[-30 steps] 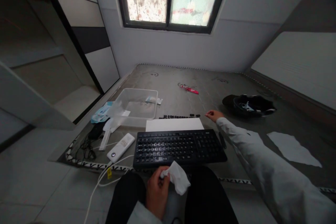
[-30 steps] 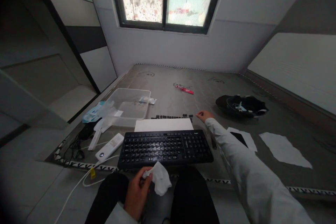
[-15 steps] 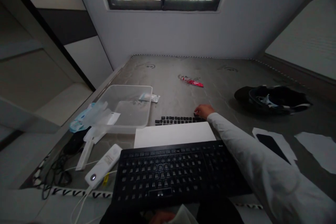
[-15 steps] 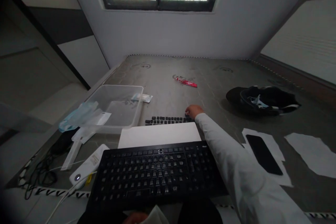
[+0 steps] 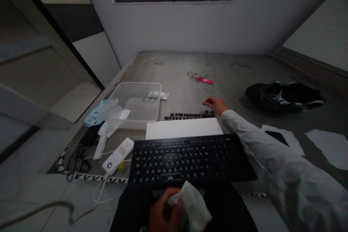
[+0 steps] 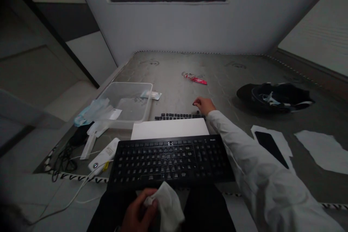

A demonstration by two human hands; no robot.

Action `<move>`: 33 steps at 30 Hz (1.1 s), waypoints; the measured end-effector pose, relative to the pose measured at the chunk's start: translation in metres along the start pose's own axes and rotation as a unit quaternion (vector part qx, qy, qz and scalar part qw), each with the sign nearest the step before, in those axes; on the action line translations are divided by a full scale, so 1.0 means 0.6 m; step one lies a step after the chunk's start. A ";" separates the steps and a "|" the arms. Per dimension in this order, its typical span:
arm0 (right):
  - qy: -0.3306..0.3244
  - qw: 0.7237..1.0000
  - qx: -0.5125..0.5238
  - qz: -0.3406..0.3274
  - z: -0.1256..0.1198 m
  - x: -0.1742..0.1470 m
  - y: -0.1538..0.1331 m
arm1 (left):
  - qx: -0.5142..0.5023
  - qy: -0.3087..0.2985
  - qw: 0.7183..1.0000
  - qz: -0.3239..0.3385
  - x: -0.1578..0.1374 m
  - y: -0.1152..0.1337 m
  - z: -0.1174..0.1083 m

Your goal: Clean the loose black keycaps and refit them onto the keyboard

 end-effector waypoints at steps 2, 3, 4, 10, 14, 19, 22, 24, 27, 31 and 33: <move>0.034 0.999 0.036 -0.004 -0.048 -0.035 -0.044 | -0.036 -0.029 0.999 -0.011 -0.006 0.010 0.002; 0.041 0.998 0.051 -0.008 -0.071 -0.059 -0.069 | -0.061 -0.041 0.997 -0.015 -0.010 0.015 0.004; 0.045 0.997 0.065 -0.009 -0.093 -0.086 -0.096 | -0.091 -0.051 0.994 -0.017 -0.013 0.019 0.005; -0.014 0.956 0.292 0.008 -0.151 -0.301 -0.255 | -0.206 -0.035 0.978 0.028 -0.026 0.029 -0.004; -0.106 0.909 0.403 -0.001 -0.107 -0.440 -0.336 | -0.226 -0.031 0.972 0.057 -0.050 0.034 -0.014; -0.103 0.905 0.411 0.046 -0.064 -0.532 -0.350 | -0.264 -0.054 0.959 0.084 -0.089 0.047 -0.021; -0.071 0.889 0.442 0.097 -0.057 -0.559 -0.341 | -0.320 -0.075 0.941 0.080 -0.099 0.041 -0.015; -0.043 0.862 0.486 0.136 -0.051 -0.572 -0.331 | -0.356 -0.071 0.929 0.079 -0.098 0.034 -0.013; -0.026 0.818 0.548 0.173 -0.035 -0.588 -0.320 | -0.344 -0.044 0.934 0.083 -0.095 0.024 -0.011; -0.016 0.803 0.564 0.190 -0.019 -0.597 -0.307 | -0.292 -0.031 0.953 0.076 -0.094 0.016 0.001; -0.007 0.811 0.552 0.192 -0.015 -0.598 -0.300 | -0.279 -0.031 0.958 0.065 -0.095 0.011 0.008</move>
Point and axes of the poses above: each hand's wrist, its own x-axis towards the middle knuckle, its own z-axis out of the palm, y = z × x, the point moved 8 cm from there along x, towards the middle knuckle, and after that the axes turned 6 degrees about y, right-handed, at the moved point
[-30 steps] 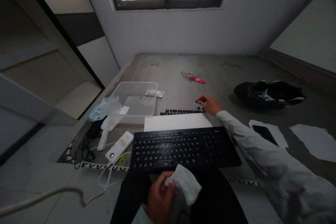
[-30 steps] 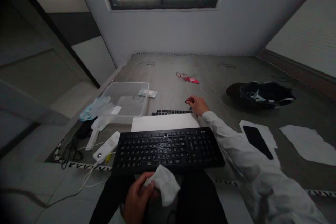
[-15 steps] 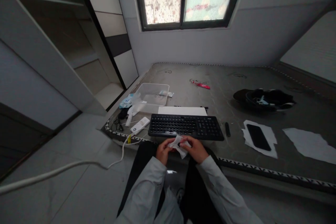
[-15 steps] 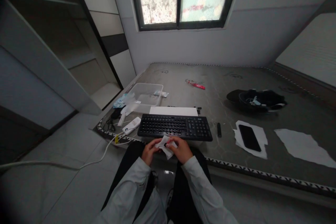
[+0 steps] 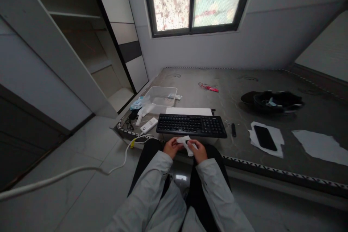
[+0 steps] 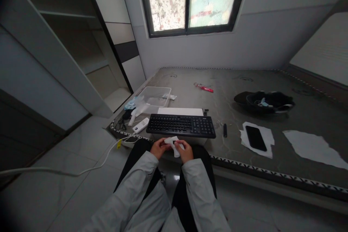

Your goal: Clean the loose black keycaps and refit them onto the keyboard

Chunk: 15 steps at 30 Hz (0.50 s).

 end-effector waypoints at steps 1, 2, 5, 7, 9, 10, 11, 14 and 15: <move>0.000 1.000 -0.008 -0.004 0.000 0.001 0.002 | 0.008 -0.003 1.000 0.000 -0.001 -0.002 0.002; -0.003 1.000 -0.018 -0.007 0.000 0.001 0.004 | 0.017 -0.010 1.000 0.006 -0.002 -0.003 0.005; -0.009 0.997 -0.071 -0.021 0.003 0.000 0.009 | 0.038 -0.027 0.998 0.029 -0.003 -0.004 0.011; -0.021 0.994 -0.095 -0.051 0.006 -0.003 0.003 | 0.043 -0.024 0.998 0.036 -0.001 -0.007 0.010; -0.042 0.991 -0.090 -0.086 0.011 -0.008 -0.007 | 0.044 -0.017 0.998 0.036 0.003 -0.011 0.007; -0.056 0.991 -0.076 -0.094 0.013 -0.012 -0.011 | 0.046 -0.014 0.998 0.036 0.005 -0.012 0.005; -0.069 0.992 -0.058 -0.092 0.015 -0.015 -0.014 | 0.048 -0.011 0.998 0.037 0.008 -0.013 0.003; -0.087 0.994 0.017 -0.062 0.017 -0.019 -0.015 | 0.056 0.018 0.997 0.047 0.016 -0.010 -0.008; -0.085 0.994 0.039 -0.053 0.016 -0.019 -0.014 | 0.058 0.031 0.996 0.052 0.019 -0.008 -0.012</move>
Point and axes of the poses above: each hand's wrist, its own x-axis towards the middle knuckle, its own z-axis out of the palm, y = z × x, the point moved 8 cm from there along x, towards the middle knuckle, and after that the axes turned 6 degrees about y, right-handed, at the moved point
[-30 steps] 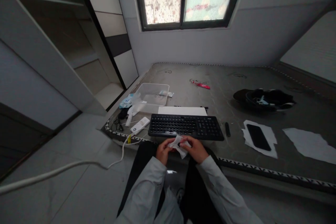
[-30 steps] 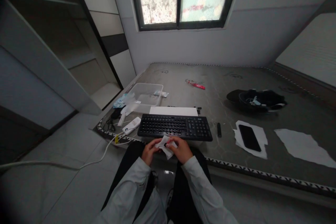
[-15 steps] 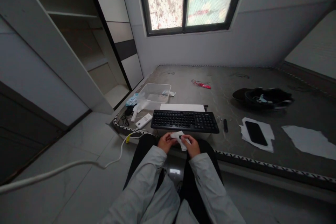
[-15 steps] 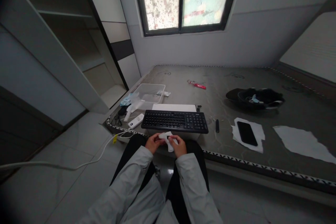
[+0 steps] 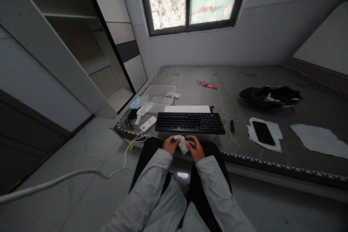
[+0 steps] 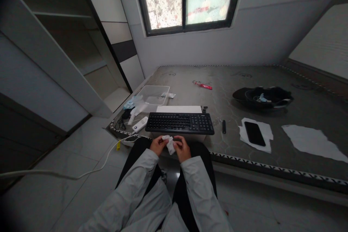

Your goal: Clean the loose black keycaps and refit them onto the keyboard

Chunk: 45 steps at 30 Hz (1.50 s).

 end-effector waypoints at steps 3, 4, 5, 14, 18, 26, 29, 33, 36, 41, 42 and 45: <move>0.030 0.999 0.015 0.004 -0.006 0.004 0.002 | -0.002 0.024 1.000 0.002 0.006 0.002 -0.008; 0.037 0.999 0.011 0.004 -0.007 0.005 0.003 | -0.003 0.026 1.000 -0.002 0.007 0.001 -0.008; 0.039 0.999 0.007 0.005 -0.006 0.006 0.004 | -0.003 0.028 1.000 -0.006 0.008 0.000 -0.008; 0.042 0.999 -0.006 0.021 -0.001 0.006 0.005 | -0.050 0.010 0.997 -0.055 0.001 -0.012 0.003; 0.029 0.999 -0.014 0.022 -0.002 0.006 -0.001 | -0.057 0.022 0.996 -0.069 0.000 -0.011 0.002; 0.044 0.994 0.050 0.083 -0.009 0.011 0.029 | -0.044 0.017 0.997 -0.063 -0.003 -0.016 0.003; 0.021 0.991 0.066 0.113 -0.002 0.011 0.047 | -0.010 0.014 1.000 -0.022 -0.006 -0.001 0.003; -0.006 0.984 0.080 0.157 0.010 0.005 0.065 | 0.021 0.012 0.999 0.047 -0.010 0.025 0.004; -0.008 0.985 0.077 0.153 0.012 0.003 0.063 | 0.049 0.026 0.994 0.093 -0.012 0.038 0.000; -0.009 0.995 0.043 0.094 0.009 0.008 0.045 | 0.084 0.032 0.995 0.043 -0.011 0.021 -0.006; -0.005 0.996 0.034 0.083 0.006 0.009 0.041 | 0.092 0.032 0.995 0.034 -0.012 0.018 -0.006; 0.011 0.998 0.012 0.065 0.000 0.010 0.032 | 0.120 0.029 0.992 0.033 -0.014 0.015 -0.005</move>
Point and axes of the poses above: each hand's wrist, its own x-axis towards the middle knuckle, its own z-axis out of the palm, y = z × x, the point moved 8 cm from there along x, towards the middle knuckle, and after that the axes turned 6 degrees about y, right-handed, at the moved point
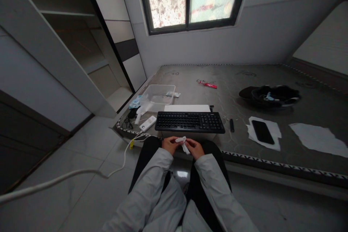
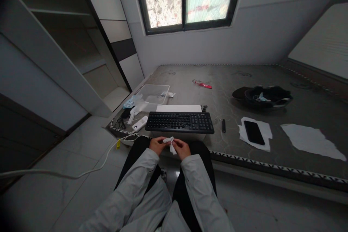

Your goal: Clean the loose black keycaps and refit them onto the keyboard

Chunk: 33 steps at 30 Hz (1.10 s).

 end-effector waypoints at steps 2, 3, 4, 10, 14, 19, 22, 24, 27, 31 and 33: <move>0.020 1.000 -0.012 -0.003 -0.006 0.000 -0.003 | 0.009 -0.006 1.000 0.006 -0.001 0.000 0.003; 0.031 0.999 -0.015 -0.003 -0.009 0.000 -0.004 | 0.011 -0.011 1.000 0.010 -0.002 0.000 0.005; 0.041 0.999 -0.016 -0.002 -0.012 0.001 -0.003 | 0.014 -0.016 1.000 0.016 -0.003 0.001 0.007; 0.019 0.998 0.018 0.055 -0.006 0.004 0.029 | 0.063 -0.033 0.993 0.093 -0.014 0.032 0.011; 0.013 0.998 0.014 0.052 -0.007 0.005 0.028 | 0.090 -0.027 0.988 0.120 -0.019 0.049 0.008; 0.010 0.999 -0.018 0.024 -0.008 0.000 -0.002 | 0.069 -0.017 0.993 0.094 -0.014 0.043 0.006; 0.003 1.000 -0.017 0.025 -0.006 -0.003 -0.009 | 0.048 -0.017 0.996 0.075 -0.009 0.032 0.007; 0.001 0.999 -0.008 0.035 -0.006 -0.003 -0.005 | 0.040 -0.023 0.996 0.077 -0.007 0.027 0.009; 0.003 0.999 0.016 0.047 -0.007 0.000 0.009 | 0.038 -0.032 0.995 0.085 -0.005 0.021 0.012; 0.017 0.998 0.035 0.045 -0.009 0.002 0.015 | 0.053 -0.030 0.994 0.089 -0.003 0.016 0.012; 0.024 0.999 0.032 0.016 -0.007 0.000 0.001 | 0.066 -0.023 0.993 0.090 -0.002 0.015 0.010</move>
Point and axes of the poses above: each hand's wrist, its own x-axis towards the middle knuckle, its own z-axis out of the palm, y = z × x, the point moved 8 cm from there along x, towards the middle knuckle, and after that the axes turned 6 degrees about y, right-handed, at the moved point
